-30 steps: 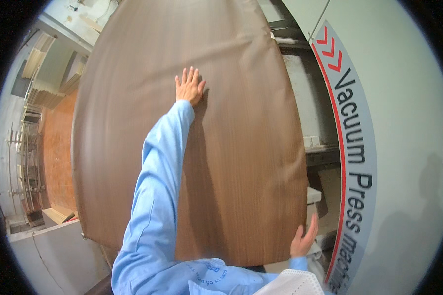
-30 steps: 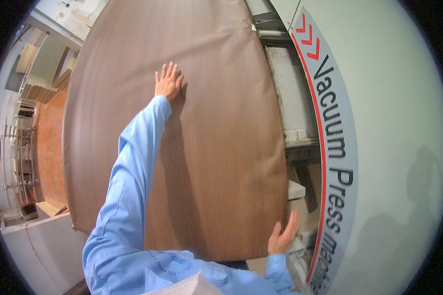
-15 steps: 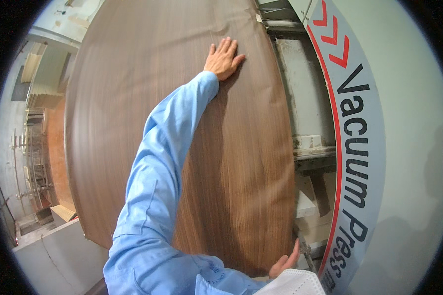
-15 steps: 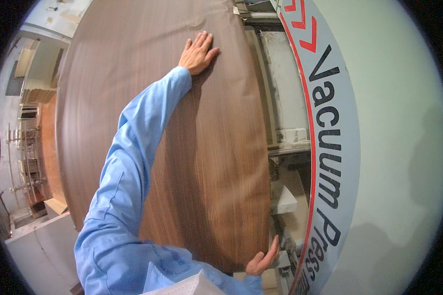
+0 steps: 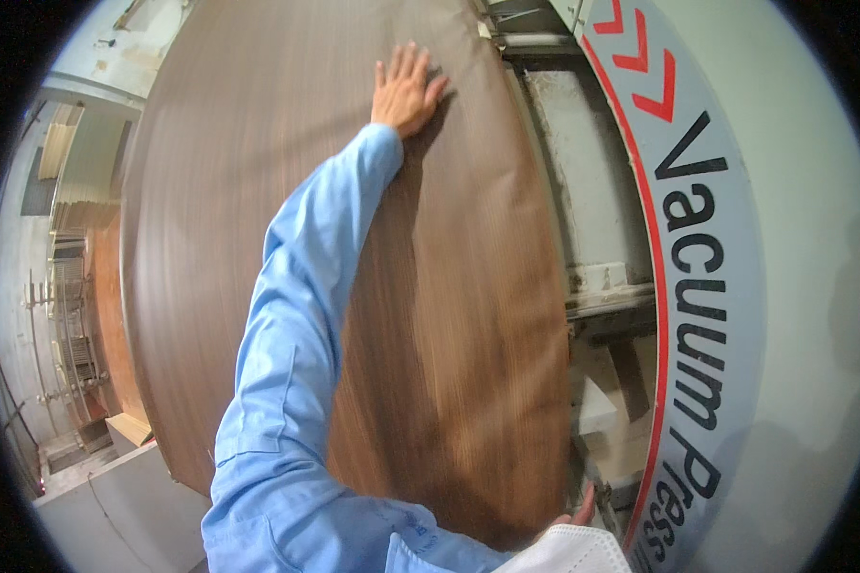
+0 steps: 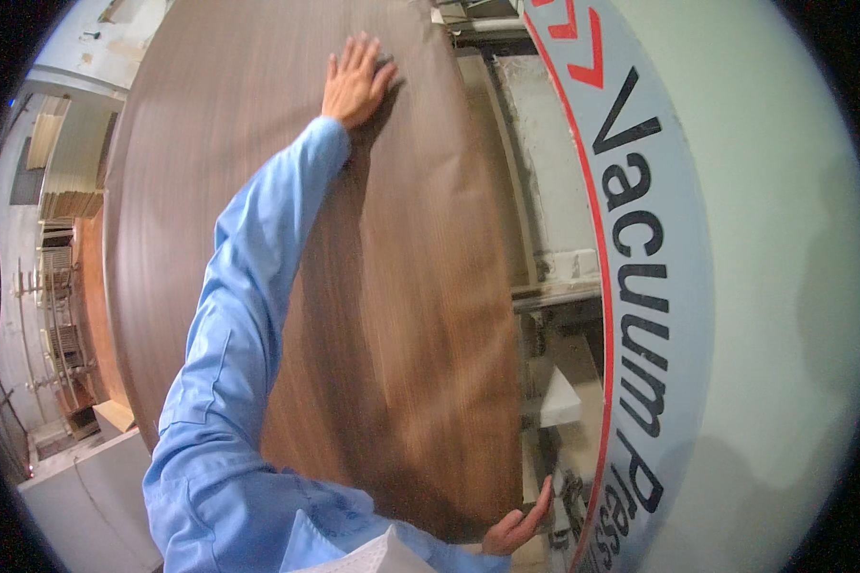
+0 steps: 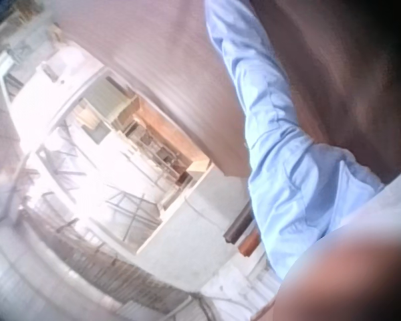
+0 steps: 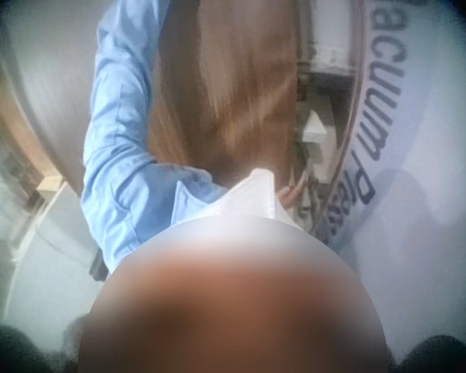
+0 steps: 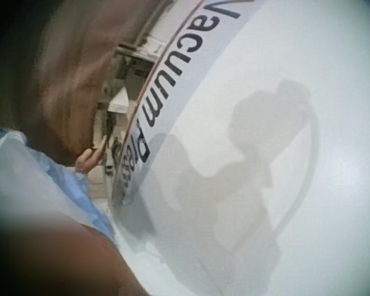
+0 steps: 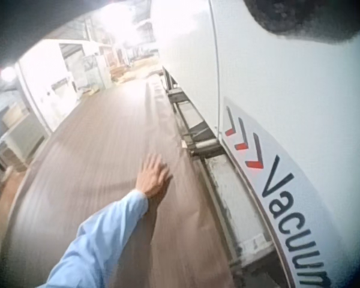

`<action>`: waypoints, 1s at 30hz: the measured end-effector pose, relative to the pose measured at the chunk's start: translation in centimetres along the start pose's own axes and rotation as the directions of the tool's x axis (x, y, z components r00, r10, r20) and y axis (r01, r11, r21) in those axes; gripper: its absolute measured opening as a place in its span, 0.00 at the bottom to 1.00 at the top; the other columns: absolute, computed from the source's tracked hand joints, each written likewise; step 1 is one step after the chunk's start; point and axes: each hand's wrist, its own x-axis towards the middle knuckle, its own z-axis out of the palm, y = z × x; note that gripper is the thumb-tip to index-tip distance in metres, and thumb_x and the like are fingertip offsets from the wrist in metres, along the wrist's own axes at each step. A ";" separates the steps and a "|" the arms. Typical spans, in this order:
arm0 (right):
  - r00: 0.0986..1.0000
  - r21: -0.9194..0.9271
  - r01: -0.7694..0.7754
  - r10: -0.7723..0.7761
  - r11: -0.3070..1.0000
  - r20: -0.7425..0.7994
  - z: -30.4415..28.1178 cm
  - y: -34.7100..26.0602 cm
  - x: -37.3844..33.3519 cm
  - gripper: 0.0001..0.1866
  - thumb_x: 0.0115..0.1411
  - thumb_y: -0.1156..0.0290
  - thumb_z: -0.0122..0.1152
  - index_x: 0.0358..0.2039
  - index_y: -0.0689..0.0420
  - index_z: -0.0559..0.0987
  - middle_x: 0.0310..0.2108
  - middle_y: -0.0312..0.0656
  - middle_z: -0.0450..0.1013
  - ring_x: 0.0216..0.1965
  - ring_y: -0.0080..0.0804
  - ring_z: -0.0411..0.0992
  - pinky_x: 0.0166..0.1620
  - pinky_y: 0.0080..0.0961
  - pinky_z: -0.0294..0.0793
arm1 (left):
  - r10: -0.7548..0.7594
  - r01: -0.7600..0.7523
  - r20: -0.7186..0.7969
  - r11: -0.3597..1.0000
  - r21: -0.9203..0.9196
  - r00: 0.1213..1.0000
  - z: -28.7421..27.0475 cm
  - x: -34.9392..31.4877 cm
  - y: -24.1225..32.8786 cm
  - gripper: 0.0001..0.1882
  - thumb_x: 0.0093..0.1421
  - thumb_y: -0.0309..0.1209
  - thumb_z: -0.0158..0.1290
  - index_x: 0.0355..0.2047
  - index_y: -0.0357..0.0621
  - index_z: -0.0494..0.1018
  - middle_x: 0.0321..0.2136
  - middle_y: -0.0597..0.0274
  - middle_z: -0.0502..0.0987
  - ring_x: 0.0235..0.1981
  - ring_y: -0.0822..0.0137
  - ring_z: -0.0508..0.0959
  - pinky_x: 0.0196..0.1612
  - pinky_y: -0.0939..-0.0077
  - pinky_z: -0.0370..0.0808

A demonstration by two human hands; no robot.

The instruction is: The person operates a vacuum press machine by loading a large wooden panel, smoothing and aligning it on the press surface, and securing it with clamps. They repeatedly adjust the panel's position and inspect the edges to ensure proper placement.

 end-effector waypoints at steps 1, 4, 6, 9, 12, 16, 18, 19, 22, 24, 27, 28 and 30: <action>1.000 -0.002 0.001 -0.001 1.000 0.013 -0.1 -0.1 0.0 0.33 0.61 0.62 0.38 0.64 0.68 0.62 0.63 0.57 0.63 0.66 0.55 0.57 0.68 0.47 0.49 | -0.096 0.085 0.147 0.993 0.081 0.985 -0.5 0.2 0.6 0.41 0.69 0.61 0.31 0.69 0.41 0.53 0.70 0.49 0.51 0.72 0.51 0.48 0.71 0.44 0.42; 0.998 -0.056 0.067 -0.066 0.996 0.012 -0.2 -0.2 -0.1 0.33 0.67 0.56 0.34 0.64 0.68 0.63 0.63 0.57 0.63 0.65 0.55 0.57 0.68 0.46 0.50 | -0.219 0.194 0.274 0.974 0.117 0.936 -1.9 -0.3 2.6 0.41 0.69 0.60 0.32 0.69 0.40 0.52 0.71 0.48 0.50 0.72 0.50 0.47 0.71 0.44 0.41; 0.995 0.017 0.097 -0.097 0.995 -0.009 -0.3 -0.3 -0.2 0.36 0.69 0.49 0.32 0.64 0.68 0.63 0.63 0.57 0.62 0.65 0.55 0.58 0.67 0.46 0.51 | -0.159 0.137 0.342 0.987 0.089 0.926 -2.6 -2.9 4.7 0.41 0.69 0.59 0.35 0.69 0.39 0.51 0.71 0.47 0.49 0.72 0.51 0.47 0.71 0.45 0.41; 0.991 0.030 0.133 -0.133 0.991 -0.008 -0.5 -0.3 -0.4 0.37 0.69 0.47 0.32 0.64 0.67 0.62 0.64 0.56 0.62 0.65 0.55 0.58 0.66 0.47 0.53 | 0.087 -0.080 0.195 0.996 -0.040 0.977 -4.0 -10.3 8.9 0.41 0.68 0.56 0.39 0.69 0.36 0.49 0.71 0.43 0.48 0.73 0.50 0.46 0.71 0.45 0.41; 0.983 0.071 0.182 -0.180 0.981 -0.032 -0.5 -0.1 -0.7 0.37 0.70 0.46 0.33 0.64 0.67 0.62 0.64 0.55 0.62 0.65 0.54 0.58 0.66 0.47 0.53 | 0.171 -0.112 0.292 0.972 -0.207 0.941 -8.3 -17.7 14.6 0.46 0.64 0.55 0.46 0.70 0.33 0.46 0.71 0.40 0.45 0.73 0.47 0.43 0.71 0.43 0.39; 0.961 0.051 0.273 -0.269 0.961 -0.068 -0.7 0.3 -1.5 0.36 0.70 0.47 0.34 0.64 0.67 0.62 0.64 0.54 0.63 0.65 0.53 0.59 0.66 0.47 0.54 | 0.247 0.014 0.572 0.911 -0.412 0.782 -18.3 -23.1 23.3 0.51 0.56 0.53 0.57 0.70 0.36 0.48 0.71 0.38 0.42 0.73 0.44 0.43 0.71 0.42 0.39; 0.957 0.054 0.281 -0.276 0.958 -0.090 -1.0 0.6 -2.3 0.36 0.70 0.47 0.35 0.64 0.66 0.63 0.64 0.54 0.63 0.65 0.53 0.60 0.66 0.46 0.54 | 0.580 -0.085 0.474 0.686 -0.722 0.663 -22.7 -24.8 25.4 0.51 0.55 0.55 0.58 0.71 0.46 0.49 0.71 0.47 0.46 0.73 0.46 0.42 0.70 0.39 0.38; 0.955 0.052 0.286 -0.280 0.957 -0.098 -1.2 0.8 -2.7 0.35 0.70 0.48 0.36 0.64 0.66 0.63 0.63 0.54 0.63 0.64 0.53 0.60 0.66 0.46 0.55 | 0.641 -0.210 0.346 0.629 -0.749 0.685 -23.4 -24.7 25.0 0.49 0.56 0.56 0.57 0.71 0.47 0.49 0.72 0.49 0.47 0.73 0.47 0.42 0.70 0.39 0.38; 0.956 0.029 0.267 -0.261 0.963 -0.134 -1.6 1.5 -3.7 0.34 0.70 0.49 0.38 0.64 0.66 0.64 0.63 0.54 0.64 0.64 0.53 0.60 0.66 0.46 0.56 | 0.452 -0.359 0.454 0.891 -0.278 0.768 -21.6 -23.1 20.1 0.44 0.61 0.57 0.52 0.69 0.45 0.53 0.71 0.49 0.48 0.73 0.48 0.44 0.71 0.39 0.38; 0.955 0.003 0.265 -0.262 0.964 -0.141 -1.7 1.9 -4.1 0.34 0.70 0.50 0.39 0.63 0.66 0.64 0.63 0.54 0.64 0.64 0.53 0.60 0.66 0.46 0.56 | 0.049 0.011 0.334 0.984 -0.176 0.941 -18.0 -21.5 15.8 0.42 0.61 0.53 0.52 0.68 0.42 0.56 0.70 0.48 0.50 0.72 0.47 0.48 0.70 0.40 0.41; 0.946 -0.005 0.294 -0.291 0.956 -0.144 -1.6 1.8 -4.5 0.33 0.70 0.50 0.40 0.63 0.66 0.64 0.63 0.54 0.64 0.64 0.53 0.60 0.66 0.47 0.57 | 0.193 -0.127 0.291 0.965 -0.229 0.937 -17.7 -27.0 15.9 0.41 0.60 0.50 0.54 0.67 0.40 0.56 0.70 0.45 0.50 0.71 0.46 0.49 0.70 0.41 0.44; 0.918 0.017 0.360 -0.351 0.933 -0.186 -1.4 1.3 -4.4 0.33 0.70 0.50 0.40 0.63 0.66 0.65 0.63 0.54 0.64 0.64 0.53 0.61 0.66 0.47 0.57 | 0.233 -0.125 0.338 0.942 -0.312 0.912 -18.7 -29.9 17.6 0.42 0.59 0.49 0.56 0.67 0.40 0.56 0.70 0.45 0.51 0.71 0.46 0.50 0.70 0.42 0.44; 0.878 0.020 0.440 -0.425 0.898 -0.219 -1.1 -0.3 -4.2 0.33 0.70 0.49 0.40 0.62 0.66 0.65 0.63 0.54 0.64 0.64 0.53 0.61 0.65 0.48 0.57 | 0.309 -0.092 0.397 0.873 -0.480 0.864 -22.5 -36.2 22.6 0.43 0.55 0.48 0.59 0.66 0.41 0.58 0.69 0.44 0.52 0.71 0.47 0.51 0.70 0.42 0.45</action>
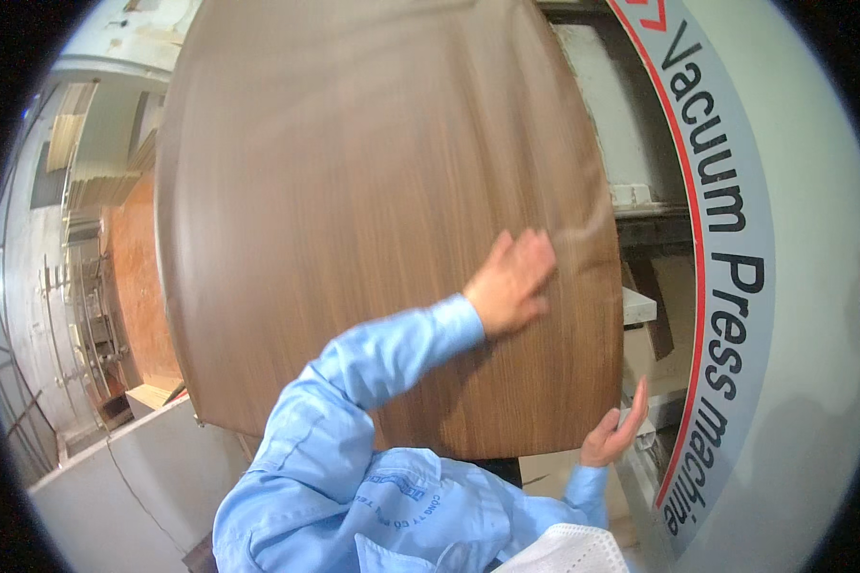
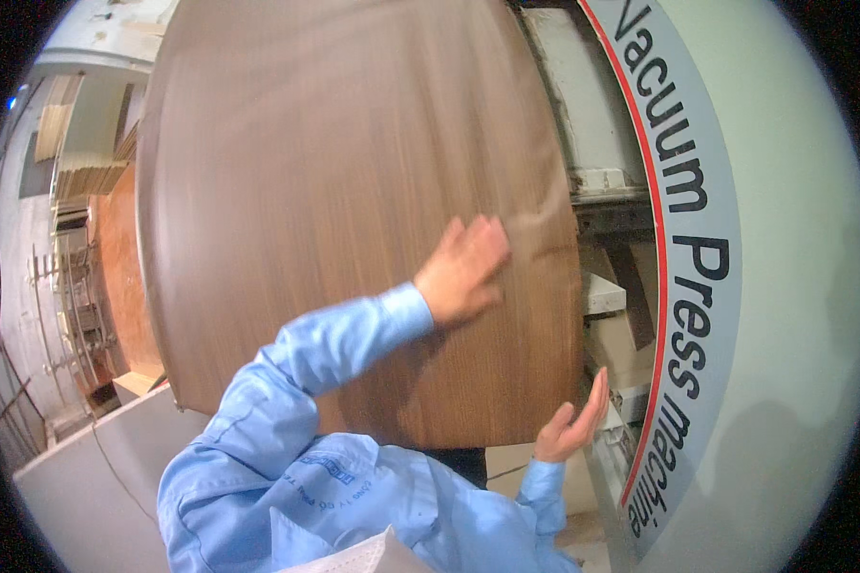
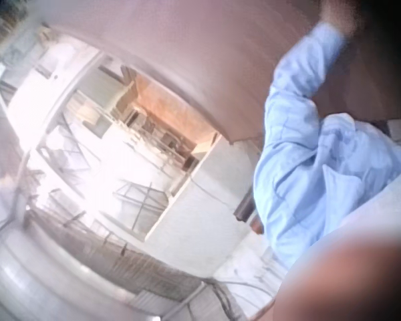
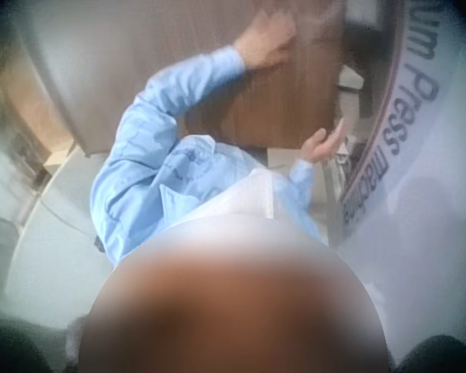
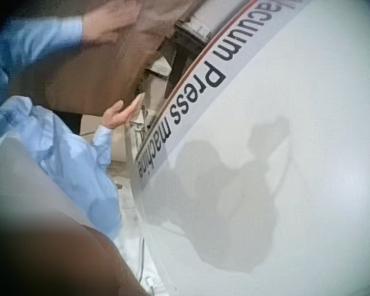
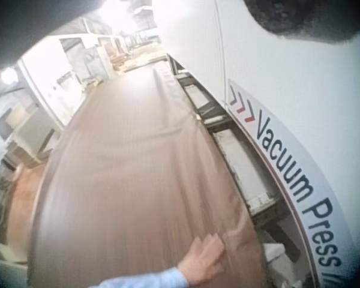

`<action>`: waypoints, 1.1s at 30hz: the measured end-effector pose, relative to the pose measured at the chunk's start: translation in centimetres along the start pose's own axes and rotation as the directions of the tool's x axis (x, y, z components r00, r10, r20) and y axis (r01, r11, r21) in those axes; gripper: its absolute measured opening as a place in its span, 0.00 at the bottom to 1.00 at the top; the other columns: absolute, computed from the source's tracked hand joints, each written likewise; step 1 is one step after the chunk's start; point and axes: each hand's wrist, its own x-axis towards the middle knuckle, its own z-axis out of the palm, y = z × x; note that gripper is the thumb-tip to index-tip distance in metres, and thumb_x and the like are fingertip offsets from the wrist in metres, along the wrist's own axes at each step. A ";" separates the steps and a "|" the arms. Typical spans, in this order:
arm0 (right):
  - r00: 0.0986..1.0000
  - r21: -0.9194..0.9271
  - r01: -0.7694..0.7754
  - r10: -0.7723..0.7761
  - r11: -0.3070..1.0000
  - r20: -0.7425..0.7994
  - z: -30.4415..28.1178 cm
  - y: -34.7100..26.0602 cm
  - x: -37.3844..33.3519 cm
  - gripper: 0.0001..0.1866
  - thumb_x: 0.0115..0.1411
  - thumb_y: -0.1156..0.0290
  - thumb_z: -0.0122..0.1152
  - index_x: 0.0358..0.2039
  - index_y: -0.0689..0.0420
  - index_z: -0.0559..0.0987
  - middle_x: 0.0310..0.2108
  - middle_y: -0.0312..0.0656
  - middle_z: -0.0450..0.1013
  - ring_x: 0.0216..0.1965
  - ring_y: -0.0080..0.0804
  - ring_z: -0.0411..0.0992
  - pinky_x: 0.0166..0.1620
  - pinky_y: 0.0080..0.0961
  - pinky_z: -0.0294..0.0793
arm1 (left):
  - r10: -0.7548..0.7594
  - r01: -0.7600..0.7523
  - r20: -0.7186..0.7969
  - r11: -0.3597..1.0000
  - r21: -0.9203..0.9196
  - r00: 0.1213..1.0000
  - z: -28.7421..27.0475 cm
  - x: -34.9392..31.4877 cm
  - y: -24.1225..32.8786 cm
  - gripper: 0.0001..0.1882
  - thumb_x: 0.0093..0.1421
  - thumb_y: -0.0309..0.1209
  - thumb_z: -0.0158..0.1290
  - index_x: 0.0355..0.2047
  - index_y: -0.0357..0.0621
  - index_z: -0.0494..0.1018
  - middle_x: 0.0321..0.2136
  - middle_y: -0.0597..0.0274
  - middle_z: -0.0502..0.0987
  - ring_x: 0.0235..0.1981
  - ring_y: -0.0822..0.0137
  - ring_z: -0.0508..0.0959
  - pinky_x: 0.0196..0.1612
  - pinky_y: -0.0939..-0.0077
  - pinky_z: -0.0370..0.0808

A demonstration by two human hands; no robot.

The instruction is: The person operates a vacuum press machine by loading a large wooden panel, smoothing and aligning it on the press surface, and securing it with clamps. They repeatedly adjust the panel's position and inspect the edges to ensure proper placement.

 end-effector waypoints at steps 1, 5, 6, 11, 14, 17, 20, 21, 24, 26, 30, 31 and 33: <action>0.999 0.042 0.035 -0.035 0.998 -0.009 0.4 -0.9 0.8 0.33 0.70 0.49 0.40 0.61 0.66 0.68 0.62 0.55 0.65 0.64 0.53 0.62 0.65 0.49 0.57 | 0.077 -0.072 0.076 0.995 -0.065 0.994 0.4 -2.7 3.5 0.43 0.54 0.48 0.59 0.65 0.40 0.59 0.69 0.42 0.52 0.71 0.48 0.52 0.70 0.41 0.46; 0.956 0.089 0.280 -0.287 0.956 0.066 2.8 -5.9 5.7 0.32 0.69 0.49 0.44 0.60 0.65 0.69 0.62 0.54 0.65 0.65 0.54 0.61 0.65 0.49 0.57 | 0.369 -0.270 0.167 0.863 -0.427 0.914 -2.5 -9.8 15.2 0.36 0.57 0.49 0.57 0.63 0.47 0.65 0.68 0.50 0.57 0.71 0.52 0.52 0.71 0.44 0.43; 0.932 0.087 0.346 -0.353 0.934 0.081 4.0 -7.2 7.5 0.31 0.69 0.50 0.45 0.60 0.65 0.69 0.62 0.54 0.65 0.65 0.54 0.60 0.65 0.49 0.57 | 0.392 -0.287 0.119 0.819 -0.497 0.912 -4.2 -10.1 16.1 0.34 0.57 0.48 0.57 0.62 0.49 0.67 0.68 0.52 0.58 0.71 0.53 0.52 0.71 0.44 0.44; 0.793 0.113 0.587 -0.598 0.802 0.121 14.3 -15.1 17.7 0.34 0.68 0.48 0.49 0.62 0.64 0.67 0.64 0.53 0.62 0.68 0.51 0.56 0.67 0.47 0.56 | -0.475 0.479 -0.183 0.877 -0.026 0.861 -10.9 -5.2 1.3 0.37 0.58 0.33 0.58 0.67 0.46 0.58 0.69 0.48 0.54 0.72 0.45 0.47 0.70 0.40 0.43; 0.646 0.163 0.730 -0.748 0.663 0.151 25.4 -22.4 24.1 0.39 0.67 0.43 0.47 0.64 0.64 0.64 0.66 0.52 0.60 0.70 0.50 0.53 0.68 0.48 0.53 | -0.653 0.682 -0.202 0.716 0.149 0.730 -11.5 -6.6 -5.5 0.40 0.65 0.44 0.51 0.70 0.41 0.47 0.72 0.49 0.41 0.73 0.48 0.38 0.72 0.45 0.37; 0.561 0.105 0.795 -0.790 0.598 0.249 35.7 -29.1 30.7 0.40 0.67 0.41 0.45 0.65 0.64 0.62 0.68 0.52 0.57 0.71 0.48 0.50 0.70 0.46 0.51 | -0.703 0.697 -0.057 0.684 0.215 0.709 -9.9 -8.8 -7.2 0.42 0.65 0.47 0.50 0.71 0.42 0.45 0.73 0.50 0.39 0.74 0.50 0.37 0.72 0.46 0.35; 0.540 -0.013 0.822 -0.773 0.569 0.332 42.5 -32.7 38.6 0.44 0.66 0.38 0.41 0.68 0.63 0.57 0.70 0.50 0.51 0.73 0.45 0.45 0.71 0.46 0.47 | -0.684 0.668 -0.057 0.684 0.293 0.727 -8.8 -9.8 -6.4 0.44 0.63 0.48 0.51 0.71 0.43 0.45 0.73 0.50 0.38 0.74 0.51 0.35 0.72 0.47 0.32; 0.544 -0.056 0.823 -0.756 0.565 0.363 44.1 -33.3 40.7 0.44 0.66 0.37 0.40 0.68 0.62 0.55 0.71 0.49 0.49 0.73 0.44 0.43 0.72 0.45 0.45 | -0.736 0.710 0.005 0.654 0.262 0.676 -8.7 -9.8 -6.2 0.44 0.63 0.48 0.51 0.71 0.43 0.45 0.73 0.50 0.37 0.74 0.51 0.35 0.72 0.47 0.32; 0.631 -0.179 0.749 -0.606 0.637 0.484 47.1 -32.3 45.7 0.45 0.66 0.37 0.38 0.70 0.61 0.52 0.73 0.46 0.46 0.74 0.41 0.41 0.72 0.44 0.40 | -0.763 0.731 0.036 0.630 0.261 0.645 -9.2 -8.8 -6.3 0.44 0.63 0.47 0.51 0.72 0.44 0.44 0.73 0.51 0.37 0.74 0.51 0.34 0.72 0.48 0.31; 0.711 -0.226 0.666 -0.514 0.711 0.479 47.5 -29.8 47.8 0.44 0.67 0.37 0.37 0.70 0.59 0.51 0.73 0.43 0.45 0.74 0.39 0.41 0.73 0.43 0.39 | -0.811 0.765 0.138 0.583 0.271 0.569 -9.6 -8.3 -6.3 0.45 0.62 0.47 0.52 0.72 0.44 0.44 0.73 0.51 0.36 0.74 0.51 0.33 0.72 0.48 0.30; 0.805 -0.289 0.580 -0.480 0.762 0.349 45.0 -24.8 50.9 0.37 0.68 0.40 0.41 0.65 0.57 0.64 0.67 0.48 0.59 0.70 0.41 0.53 0.69 0.40 0.53 | -0.775 0.742 0.084 0.625 0.243 0.626 -9.6 -8.2 -6.3 0.45 0.62 0.49 0.53 0.71 0.45 0.45 0.73 0.50 0.37 0.74 0.50 0.34 0.72 0.45 0.30; 0.806 -0.270 0.568 -0.461 0.777 0.371 43.7 -24.0 53.0 0.35 0.67 0.42 0.43 0.63 0.57 0.67 0.64 0.50 0.63 0.68 0.42 0.57 0.67 0.40 0.56 | -0.773 0.742 0.074 0.628 0.234 0.630 -9.5 -8.3 -6.4 0.46 0.60 0.47 0.55 0.71 0.45 0.46 0.73 0.49 0.39 0.74 0.49 0.35 0.71 0.45 0.30; 0.851 -0.188 0.510 -0.461 0.839 0.251 41.8 -21.7 56.4 0.31 0.66 0.45 0.47 0.60 0.56 0.73 0.60 0.50 0.68 0.64 0.44 0.63 0.65 0.44 0.60 | -0.771 0.741 0.068 0.630 0.234 0.634 -9.2 -8.5 -6.3 0.46 0.60 0.47 0.55 0.71 0.44 0.46 0.73 0.48 0.39 0.74 0.48 0.35 0.71 0.44 0.30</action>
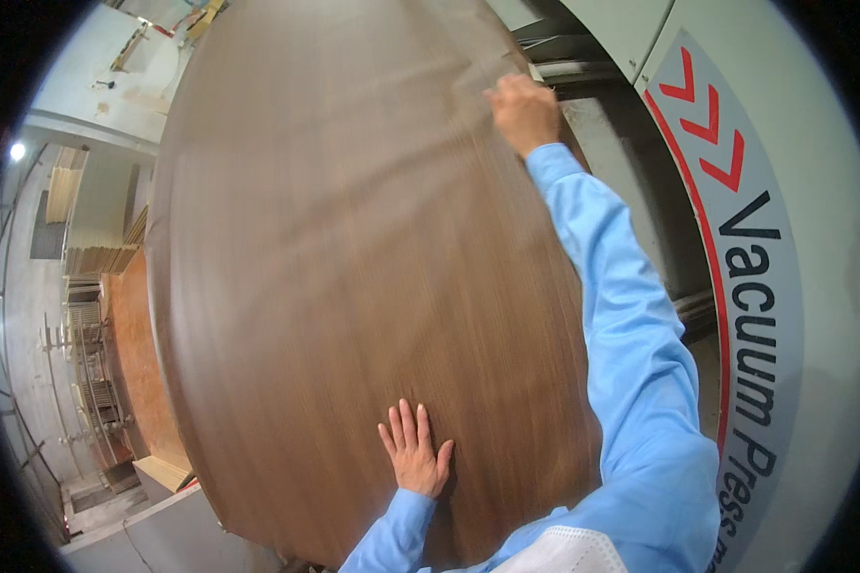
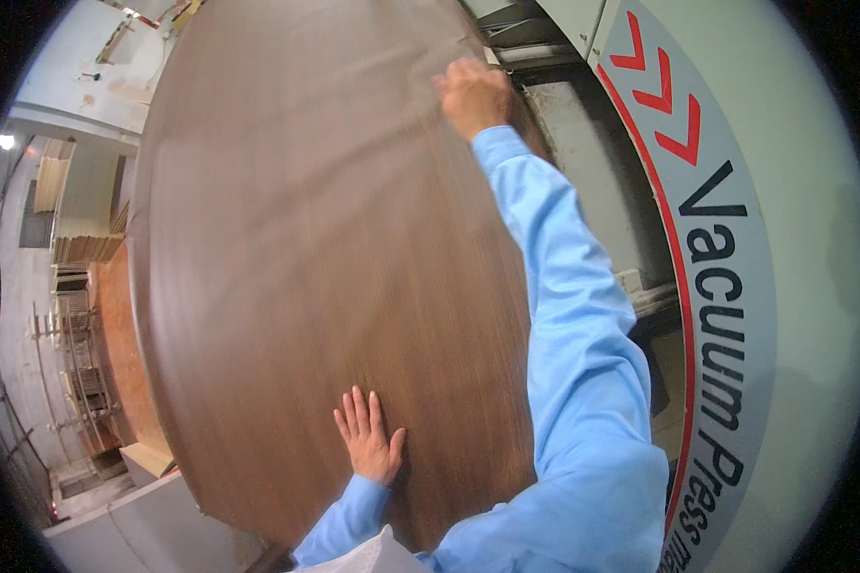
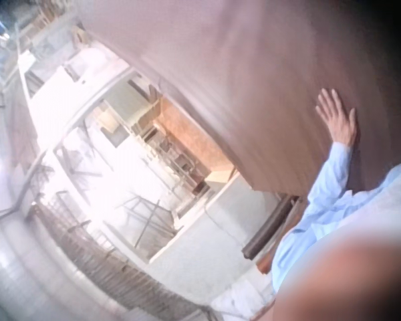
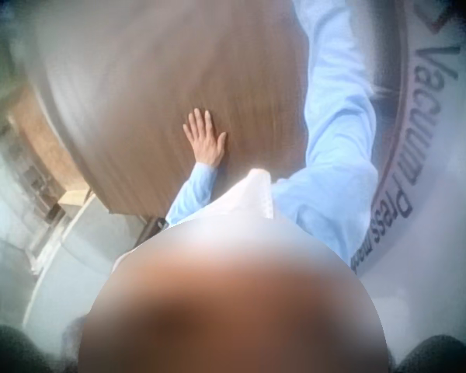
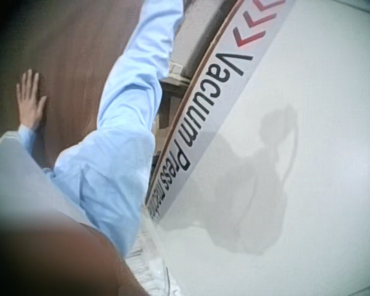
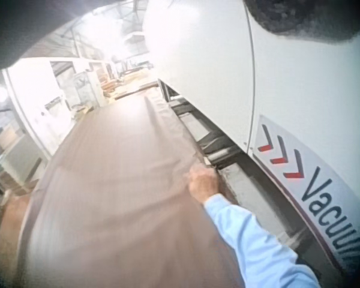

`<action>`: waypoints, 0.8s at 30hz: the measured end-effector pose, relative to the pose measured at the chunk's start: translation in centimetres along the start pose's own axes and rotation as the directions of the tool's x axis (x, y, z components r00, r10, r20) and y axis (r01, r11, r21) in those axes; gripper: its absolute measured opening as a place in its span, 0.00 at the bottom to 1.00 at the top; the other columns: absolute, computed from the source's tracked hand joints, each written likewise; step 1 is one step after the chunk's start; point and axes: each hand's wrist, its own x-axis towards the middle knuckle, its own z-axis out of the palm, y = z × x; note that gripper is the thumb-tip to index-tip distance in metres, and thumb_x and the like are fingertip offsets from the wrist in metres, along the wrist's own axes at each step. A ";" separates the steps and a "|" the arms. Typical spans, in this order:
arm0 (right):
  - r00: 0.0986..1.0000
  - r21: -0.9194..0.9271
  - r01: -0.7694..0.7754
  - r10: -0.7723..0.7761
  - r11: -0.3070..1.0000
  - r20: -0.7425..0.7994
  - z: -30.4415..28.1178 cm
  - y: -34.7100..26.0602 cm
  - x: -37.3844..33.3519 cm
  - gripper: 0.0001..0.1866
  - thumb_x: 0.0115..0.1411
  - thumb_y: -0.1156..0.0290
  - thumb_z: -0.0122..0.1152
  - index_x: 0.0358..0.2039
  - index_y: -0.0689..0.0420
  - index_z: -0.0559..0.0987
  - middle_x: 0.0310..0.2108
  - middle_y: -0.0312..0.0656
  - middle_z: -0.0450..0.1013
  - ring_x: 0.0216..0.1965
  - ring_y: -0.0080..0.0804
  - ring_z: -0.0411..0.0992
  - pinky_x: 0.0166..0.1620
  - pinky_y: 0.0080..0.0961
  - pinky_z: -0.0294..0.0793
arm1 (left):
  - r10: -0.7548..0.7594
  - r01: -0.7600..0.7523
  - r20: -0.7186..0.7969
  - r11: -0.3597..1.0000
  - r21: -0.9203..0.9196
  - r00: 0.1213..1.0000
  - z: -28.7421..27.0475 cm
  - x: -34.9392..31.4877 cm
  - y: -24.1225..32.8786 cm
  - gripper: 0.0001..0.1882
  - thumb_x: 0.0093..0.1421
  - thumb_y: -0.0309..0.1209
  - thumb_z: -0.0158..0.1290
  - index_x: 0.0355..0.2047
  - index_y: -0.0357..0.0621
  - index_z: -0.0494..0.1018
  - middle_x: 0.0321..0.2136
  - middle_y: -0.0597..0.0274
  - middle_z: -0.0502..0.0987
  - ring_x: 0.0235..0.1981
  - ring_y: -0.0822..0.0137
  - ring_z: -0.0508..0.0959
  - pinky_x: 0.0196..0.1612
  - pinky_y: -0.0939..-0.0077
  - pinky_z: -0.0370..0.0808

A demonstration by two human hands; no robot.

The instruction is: The person operates a vacuum press machine by loading a large wooden panel, smoothing and aligning it on the press surface, and securing it with clamps. They repeatedly adjust the panel's position and inspect the edges to ensure proper placement.

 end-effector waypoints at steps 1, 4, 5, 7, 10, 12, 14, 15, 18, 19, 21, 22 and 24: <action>0.976 0.086 0.013 0.006 0.996 -0.216 -0.5 2.4 0.1 0.29 0.66 0.47 0.49 0.58 0.54 0.75 0.59 0.49 0.70 0.62 0.46 0.66 0.64 0.46 0.61 | -0.003 0.003 0.001 1.000 0.010 1.000 0.1 0.1 0.0 0.46 0.60 0.48 0.54 0.71 0.44 0.47 0.73 0.48 0.39 0.74 0.48 0.35 0.71 0.44 0.30; 0.928 0.378 -0.141 0.255 0.915 -0.272 0.5 6.6 1.4 0.28 0.65 0.50 0.51 0.58 0.55 0.74 0.59 0.50 0.70 0.60 0.47 0.67 0.63 0.47 0.62 | -0.005 0.004 0.019 1.000 0.022 1.000 0.1 0.3 0.1 0.46 0.60 0.48 0.54 0.71 0.43 0.47 0.72 0.47 0.39 0.73 0.47 0.36 0.71 0.44 0.30; 0.953 0.436 -0.127 0.232 0.891 -0.197 0.9 7.7 1.5 0.28 0.65 0.50 0.51 0.58 0.56 0.74 0.59 0.50 0.70 0.60 0.49 0.67 0.63 0.48 0.61 | 0.011 -0.011 -0.014 1.000 0.017 1.000 0.2 0.5 0.2 0.46 0.60 0.48 0.54 0.71 0.43 0.47 0.72 0.46 0.39 0.73 0.46 0.36 0.71 0.44 0.30; 0.940 0.531 -0.336 0.311 0.778 0.139 1.2 8.9 1.8 0.29 0.65 0.50 0.51 0.57 0.57 0.74 0.59 0.49 0.69 0.61 0.51 0.65 0.63 0.48 0.61 | -0.002 0.002 0.013 1.000 0.003 1.000 0.1 0.6 0.2 0.45 0.60 0.48 0.54 0.71 0.43 0.47 0.72 0.46 0.39 0.73 0.46 0.36 0.71 0.43 0.30; 0.971 -0.009 -0.065 0.061 0.998 -0.232 0.6 6.2 2.7 0.38 0.64 0.42 0.49 0.63 0.60 0.67 0.66 0.52 0.61 0.68 0.53 0.55 0.67 0.47 0.55 | -0.006 0.006 0.014 1.000 -0.002 1.000 0.1 0.5 0.2 0.46 0.60 0.47 0.54 0.71 0.43 0.47 0.72 0.45 0.40 0.73 0.45 0.36 0.71 0.42 0.30; 0.922 -0.159 0.109 -0.160 0.981 -0.353 0.2 1.8 3.8 0.41 0.63 0.40 0.50 0.64 0.62 0.64 0.67 0.53 0.58 0.69 0.51 0.52 0.68 0.48 0.52 | -0.009 0.009 0.013 1.000 0.001 1.000 0.2 0.3 0.1 0.46 0.60 0.47 0.55 0.71 0.43 0.47 0.72 0.44 0.40 0.73 0.45 0.36 0.71 0.41 0.30; 0.931 -0.070 0.227 -0.237 0.971 -0.277 1.1 -4.4 5.0 0.43 0.63 0.39 0.49 0.65 0.63 0.61 0.68 0.53 0.56 0.71 0.48 0.50 0.69 0.47 0.50 | -0.009 0.009 0.011 1.000 0.016 1.000 0.3 0.4 0.1 0.46 0.59 0.47 0.55 0.71 0.43 0.47 0.72 0.44 0.40 0.73 0.44 0.37 0.70 0.40 0.31; 0.950 -0.013 0.261 -0.260 0.965 -0.172 1.8 -7.0 5.4 0.43 0.64 0.39 0.48 0.66 0.63 0.60 0.68 0.54 0.55 0.71 0.48 0.49 0.70 0.46 0.49 | 0.002 -0.002 0.011 1.000 0.014 1.000 0.3 0.4 0.0 0.46 0.59 0.47 0.55 0.71 0.43 0.47 0.72 0.43 0.40 0.73 0.43 0.37 0.70 0.40 0.31; 0.936 0.118 0.340 -0.348 0.933 0.053 5.0 -11.1 5.3 0.45 0.66 0.37 0.40 0.70 0.61 0.53 0.72 0.48 0.47 0.74 0.42 0.40 0.73 0.40 0.39 | 0.018 -0.018 -0.029 1.000 0.015 0.999 0.4 0.4 0.0 0.46 0.59 0.48 0.55 0.71 0.43 0.47 0.72 0.43 0.41 0.73 0.43 0.37 0.70 0.40 0.31; 0.952 0.087 0.304 -0.307 0.949 0.022 5.9 -11.2 5.4 0.46 0.66 0.36 0.39 0.70 0.61 0.52 0.73 0.48 0.45 0.74 0.41 0.40 0.73 0.40 0.38 | 0.002 -0.001 -0.018 1.000 0.021 1.000 0.4 0.4 0.1 0.46 0.59 0.49 0.55 0.70 0.43 0.47 0.72 0.43 0.41 0.73 0.44 0.38 0.70 0.41 0.31; 0.963 -0.031 0.208 -0.199 0.978 0.181 7.3 -9.7 5.2 0.46 0.66 0.35 0.35 0.70 0.61 0.50 0.73 0.47 0.43 0.74 0.40 0.38 0.74 0.39 0.37 | 0.000 0.001 -0.024 1.000 0.004 1.000 0.4 0.4 0.1 0.46 0.60 0.50 0.54 0.70 0.43 0.48 0.72 0.44 0.41 0.73 0.44 0.39 0.71 0.41 0.32; 0.975 0.033 0.193 -0.196 0.981 0.106 7.7 -9.1 5.2 0.46 0.66 0.34 0.34 0.70 0.61 0.50 0.73 0.47 0.43 0.74 0.40 0.38 0.74 0.38 0.36 | -0.006 0.006 -0.026 1.000 0.011 1.000 0.5 0.4 0.1 0.45 0.60 0.51 0.52 0.70 0.43 0.48 0.72 0.44 0.42 0.73 0.45 0.39 0.71 0.42 0.32; 0.988 0.017 0.113 -0.114 0.993 0.105 8.1 -7.4 5.0 0.46 0.66 0.34 0.33 0.70 0.61 0.50 0.73 0.47 0.43 0.74 0.39 0.38 0.74 0.37 0.36 | -0.006 0.006 -0.037 1.000 0.005 0.999 0.8 0.4 0.0 0.44 0.60 0.50 0.51 0.70 0.41 0.49 0.71 0.43 0.43 0.73 0.43 0.39 0.71 0.41 0.33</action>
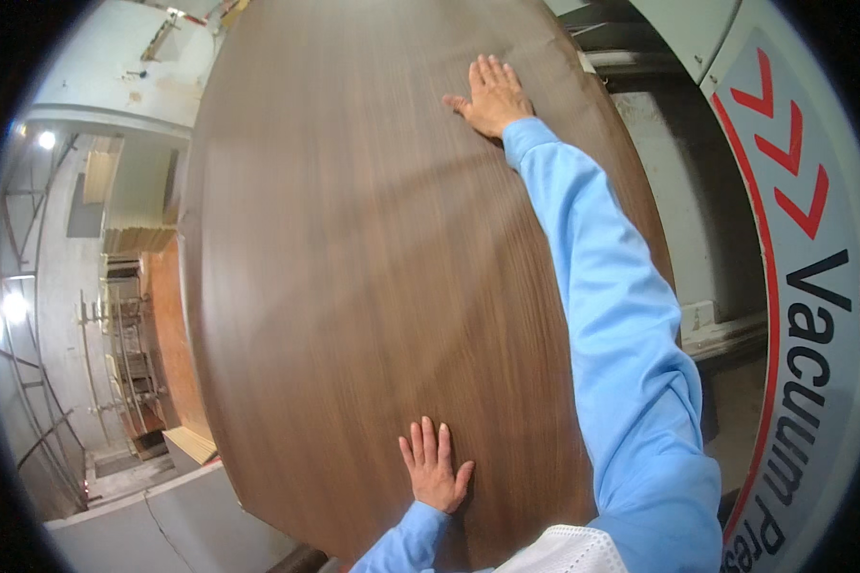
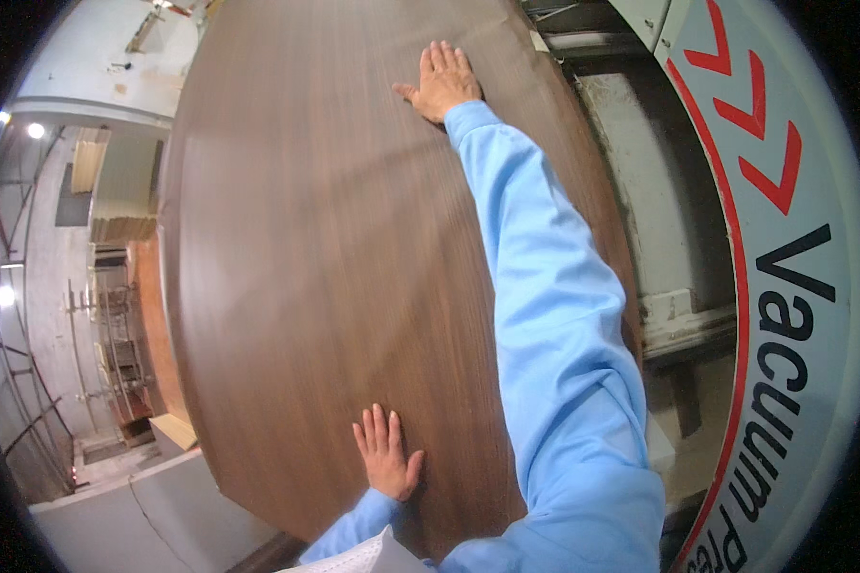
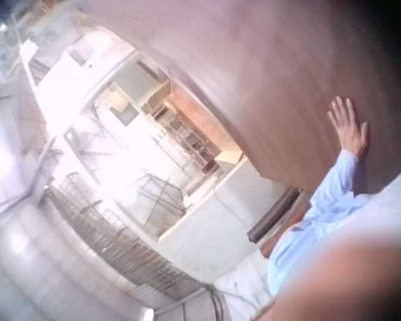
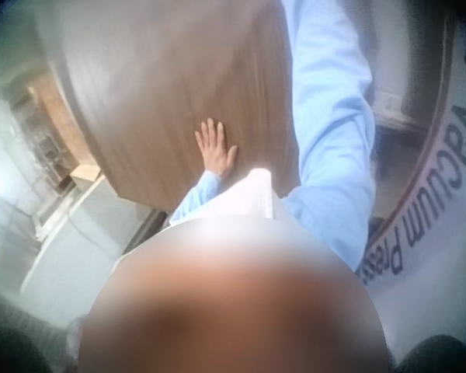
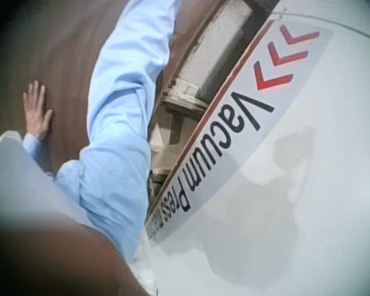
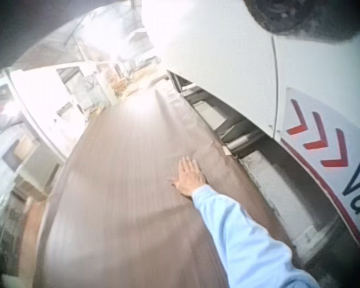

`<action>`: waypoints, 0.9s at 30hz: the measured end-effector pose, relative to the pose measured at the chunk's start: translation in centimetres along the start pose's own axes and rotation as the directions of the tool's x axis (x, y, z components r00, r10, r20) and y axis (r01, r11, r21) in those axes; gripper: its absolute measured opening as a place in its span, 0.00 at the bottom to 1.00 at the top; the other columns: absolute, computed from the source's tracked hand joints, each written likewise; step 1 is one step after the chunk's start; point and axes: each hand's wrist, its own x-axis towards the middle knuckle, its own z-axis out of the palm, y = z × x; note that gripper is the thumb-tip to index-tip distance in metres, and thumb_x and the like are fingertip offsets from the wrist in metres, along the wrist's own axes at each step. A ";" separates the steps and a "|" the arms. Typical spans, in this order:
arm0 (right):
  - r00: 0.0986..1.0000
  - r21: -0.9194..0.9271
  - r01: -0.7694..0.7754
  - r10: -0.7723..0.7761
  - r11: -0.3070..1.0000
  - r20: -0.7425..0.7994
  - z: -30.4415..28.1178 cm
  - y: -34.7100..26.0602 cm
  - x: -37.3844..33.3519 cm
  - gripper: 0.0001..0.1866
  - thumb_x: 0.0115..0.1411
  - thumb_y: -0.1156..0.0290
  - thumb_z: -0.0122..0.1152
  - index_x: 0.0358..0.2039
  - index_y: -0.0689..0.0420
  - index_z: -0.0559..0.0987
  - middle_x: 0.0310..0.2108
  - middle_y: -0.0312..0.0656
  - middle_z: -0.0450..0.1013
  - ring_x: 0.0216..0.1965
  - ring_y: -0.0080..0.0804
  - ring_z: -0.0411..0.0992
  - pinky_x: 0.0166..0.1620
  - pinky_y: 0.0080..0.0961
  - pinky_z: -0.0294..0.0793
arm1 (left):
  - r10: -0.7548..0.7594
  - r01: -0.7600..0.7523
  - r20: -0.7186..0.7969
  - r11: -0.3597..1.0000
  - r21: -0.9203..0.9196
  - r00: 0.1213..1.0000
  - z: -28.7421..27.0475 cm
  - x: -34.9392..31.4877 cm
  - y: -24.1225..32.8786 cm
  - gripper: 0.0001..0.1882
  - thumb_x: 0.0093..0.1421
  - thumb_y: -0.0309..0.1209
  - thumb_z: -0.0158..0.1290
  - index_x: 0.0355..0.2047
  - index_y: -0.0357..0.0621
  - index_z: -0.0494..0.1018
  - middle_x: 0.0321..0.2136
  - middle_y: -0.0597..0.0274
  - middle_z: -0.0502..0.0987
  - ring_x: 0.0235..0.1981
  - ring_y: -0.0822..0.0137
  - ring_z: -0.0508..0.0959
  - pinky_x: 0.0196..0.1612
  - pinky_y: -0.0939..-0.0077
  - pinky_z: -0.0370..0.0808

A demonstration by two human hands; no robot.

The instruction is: The person operates a vacuum press machine by loading a large wooden panel, smoothing and aligning it on the press surface, and securing it with clamps. They repeatedly adjust the panel's position and inspect the edges to ensure proper placement.

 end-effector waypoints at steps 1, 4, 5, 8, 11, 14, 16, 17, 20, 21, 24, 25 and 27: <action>0.999 -0.038 -0.012 0.011 0.999 -0.034 0.1 0.7 -0.3 0.46 0.66 0.34 0.32 0.70 0.62 0.51 0.73 0.47 0.43 0.74 0.39 0.38 0.74 0.37 0.36 | 0.018 -0.018 -0.033 1.000 -0.014 0.999 0.1 0.0 0.0 0.44 0.60 0.49 0.51 0.70 0.41 0.49 0.71 0.42 0.43 0.73 0.42 0.40 0.70 0.41 0.33; 0.999 -0.087 -0.045 0.044 0.995 -0.023 -0.3 1.9 -0.6 0.46 0.67 0.34 0.30 0.70 0.62 0.52 0.73 0.48 0.44 0.74 0.39 0.39 0.74 0.37 0.35 | -0.001 0.001 0.007 1.000 -0.008 1.000 0.1 -0.1 -0.1 0.45 0.59 0.50 0.53 0.70 0.44 0.49 0.72 0.44 0.43 0.73 0.45 0.39 0.71 0.42 0.32; 0.998 -0.106 -0.057 0.053 0.993 -0.039 -0.5 2.2 -0.7 0.47 0.67 0.34 0.30 0.70 0.62 0.52 0.73 0.48 0.45 0.74 0.40 0.39 0.74 0.37 0.35 | -0.002 0.002 0.009 1.000 -0.004 1.000 0.0 -0.1 -0.1 0.45 0.59 0.50 0.54 0.70 0.45 0.49 0.72 0.45 0.43 0.73 0.47 0.38 0.71 0.42 0.32; 0.996 -0.156 -0.077 0.070 0.985 -0.050 -1.0 2.7 -0.9 0.46 0.67 0.34 0.30 0.70 0.62 0.53 0.72 0.48 0.47 0.74 0.40 0.41 0.74 0.37 0.36 | -0.002 0.002 0.014 1.000 -0.010 1.000 -0.6 -0.1 0.0 0.45 0.59 0.50 0.54 0.70 0.45 0.49 0.72 0.47 0.43 0.73 0.48 0.38 0.71 0.43 0.32; 0.996 -0.160 -0.071 0.061 0.985 -0.064 -1.6 3.0 -1.2 0.46 0.67 0.34 0.30 0.70 0.63 0.53 0.72 0.49 0.47 0.74 0.40 0.41 0.74 0.38 0.36 | -0.004 0.005 0.030 1.000 -0.029 1.000 -0.9 0.0 0.1 0.44 0.58 0.47 0.54 0.70 0.42 0.51 0.72 0.44 0.44 0.73 0.44 0.40 0.71 0.42 0.34; 0.991 -0.192 -0.129 0.118 0.973 -0.070 -2.2 1.3 -2.1 0.47 0.67 0.34 0.31 0.69 0.64 0.53 0.72 0.50 0.48 0.74 0.41 0.41 0.73 0.39 0.36 | 0.006 -0.006 -0.013 0.999 -0.042 1.000 -0.9 0.0 0.1 0.44 0.59 0.48 0.54 0.70 0.42 0.51 0.72 0.44 0.45 0.73 0.45 0.41 0.71 0.42 0.34; 0.994 -0.219 -0.102 0.088 0.970 -0.072 -2.1 -0.7 -3.5 0.47 0.66 0.34 0.31 0.69 0.64 0.52 0.72 0.50 0.47 0.74 0.41 0.41 0.73 0.41 0.36 | -0.013 0.013 0.002 0.999 -0.041 1.000 -0.7 -0.1 0.0 0.43 0.59 0.48 0.53 0.70 0.42 0.51 0.72 0.45 0.45 0.73 0.45 0.41 0.71 0.43 0.34; 0.996 -0.236 -0.053 0.036 0.970 -0.076 -1.5 -2.3 -4.3 0.48 0.66 0.33 0.31 0.69 0.64 0.52 0.72 0.50 0.47 0.74 0.42 0.41 0.74 0.42 0.36 | -0.008 0.007 -0.013 0.999 -0.046 1.000 -0.6 -0.1 0.0 0.43 0.60 0.48 0.53 0.70 0.42 0.51 0.72 0.45 0.45 0.73 0.45 0.41 0.71 0.43 0.34; 0.986 -0.013 0.163 -0.163 0.987 0.022 -0.2 -4.7 -7.0 0.48 0.66 0.33 0.31 0.69 0.64 0.52 0.72 0.51 0.47 0.74 0.41 0.42 0.74 0.41 0.37 | -0.006 0.007 0.014 1.000 -0.015 1.000 -0.6 -0.3 0.0 0.45 0.60 0.51 0.53 0.71 0.47 0.48 0.72 0.49 0.42 0.74 0.49 0.37 0.71 0.43 0.31; 0.989 -0.019 0.118 -0.119 0.993 -0.089 0.1 -4.6 -7.6 0.48 0.66 0.32 0.31 0.69 0.63 0.52 0.72 0.50 0.47 0.74 0.41 0.42 0.74 0.41 0.37 | -0.028 0.028 0.046 1.000 0.010 0.999 -0.6 -0.3 0.0 0.45 0.60 0.51 0.53 0.71 0.47 0.48 0.73 0.49 0.41 0.74 0.50 0.37 0.71 0.43 0.31; 0.991 -0.001 0.032 -0.032 0.999 -0.129 0.2 -2.2 -8.7 0.48 0.66 0.32 0.31 0.70 0.62 0.53 0.72 0.49 0.47 0.74 0.40 0.42 0.74 0.41 0.36 | 0.001 -0.002 0.031 1.000 0.015 1.000 -0.5 0.0 -0.4 0.46 0.61 0.51 0.53 0.72 0.48 0.45 0.73 0.51 0.38 0.74 0.51 0.34 0.72 0.44 0.30; 0.993 -0.022 0.017 -0.019 1.000 -0.117 -0.1 -1.0 -9.1 0.47 0.66 0.32 0.31 0.70 0.62 0.53 0.72 0.49 0.47 0.74 0.39 0.42 0.74 0.41 0.36 | 0.044 -0.044 -0.029 0.999 -0.004 0.999 -0.3 0.0 -0.6 0.46 0.61 0.50 0.53 0.72 0.48 0.45 0.73 0.51 0.38 0.74 0.51 0.34 0.72 0.44 0.30; 0.995 -0.102 -0.008 -0.002 0.995 -0.096 -0.8 0.8 -10.2 0.47 0.66 0.33 0.31 0.70 0.61 0.53 0.72 0.48 0.47 0.74 0.39 0.42 0.74 0.40 0.36 | 0.024 -0.024 -0.007 1.000 -0.009 1.000 0.2 -0.2 -0.8 0.45 0.62 0.50 0.53 0.72 0.48 0.44 0.73 0.51 0.38 0.74 0.51 0.34 0.72 0.44 0.30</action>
